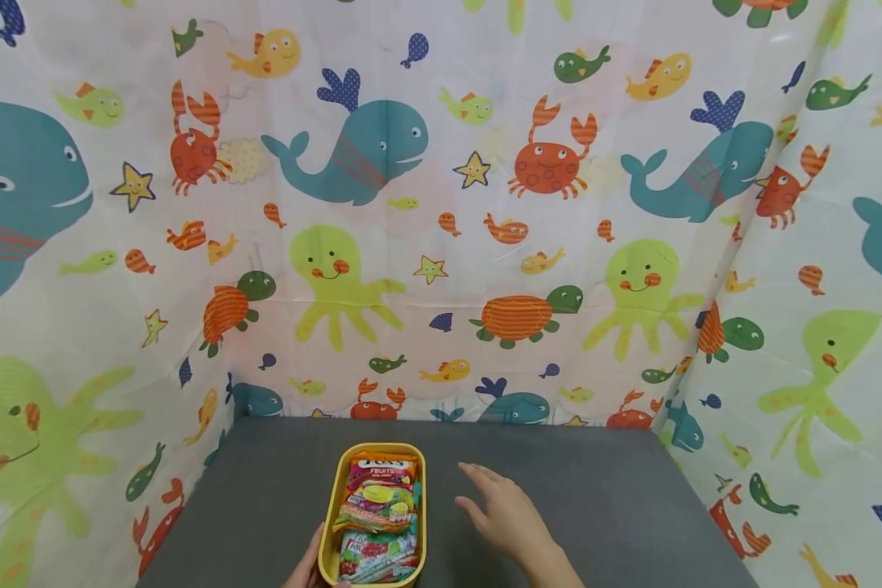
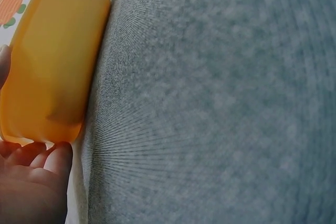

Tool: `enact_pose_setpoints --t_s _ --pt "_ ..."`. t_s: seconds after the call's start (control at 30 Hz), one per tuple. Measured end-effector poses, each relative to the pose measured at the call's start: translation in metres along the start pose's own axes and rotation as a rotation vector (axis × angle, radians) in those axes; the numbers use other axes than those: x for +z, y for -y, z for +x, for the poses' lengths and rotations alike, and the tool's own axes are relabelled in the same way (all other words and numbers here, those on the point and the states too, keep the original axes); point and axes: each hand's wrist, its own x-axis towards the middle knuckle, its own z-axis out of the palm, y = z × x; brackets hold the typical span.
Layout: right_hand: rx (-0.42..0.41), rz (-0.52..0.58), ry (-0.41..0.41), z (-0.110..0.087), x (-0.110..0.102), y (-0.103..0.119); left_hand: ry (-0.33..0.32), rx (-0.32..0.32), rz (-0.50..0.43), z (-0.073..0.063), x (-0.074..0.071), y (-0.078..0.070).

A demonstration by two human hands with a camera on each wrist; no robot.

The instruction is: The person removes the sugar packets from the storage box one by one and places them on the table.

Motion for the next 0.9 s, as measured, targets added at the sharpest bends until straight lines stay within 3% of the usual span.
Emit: enact_pose_setpoints --t_s 0.4,0.7,0.9 --pt "-0.012 0.080 0.066 0.015 0.013 0.017 -0.090 -0.006 0.051 -0.002 0.009 -0.002" --pt "-0.027 0.093 0.101 0.030 0.032 0.027 -0.038 0.005 -0.024 -0.002 0.004 -0.001" --pt "-0.003 0.102 0.114 0.038 0.043 0.032 -0.042 0.027 0.026 -0.004 0.005 -0.001"
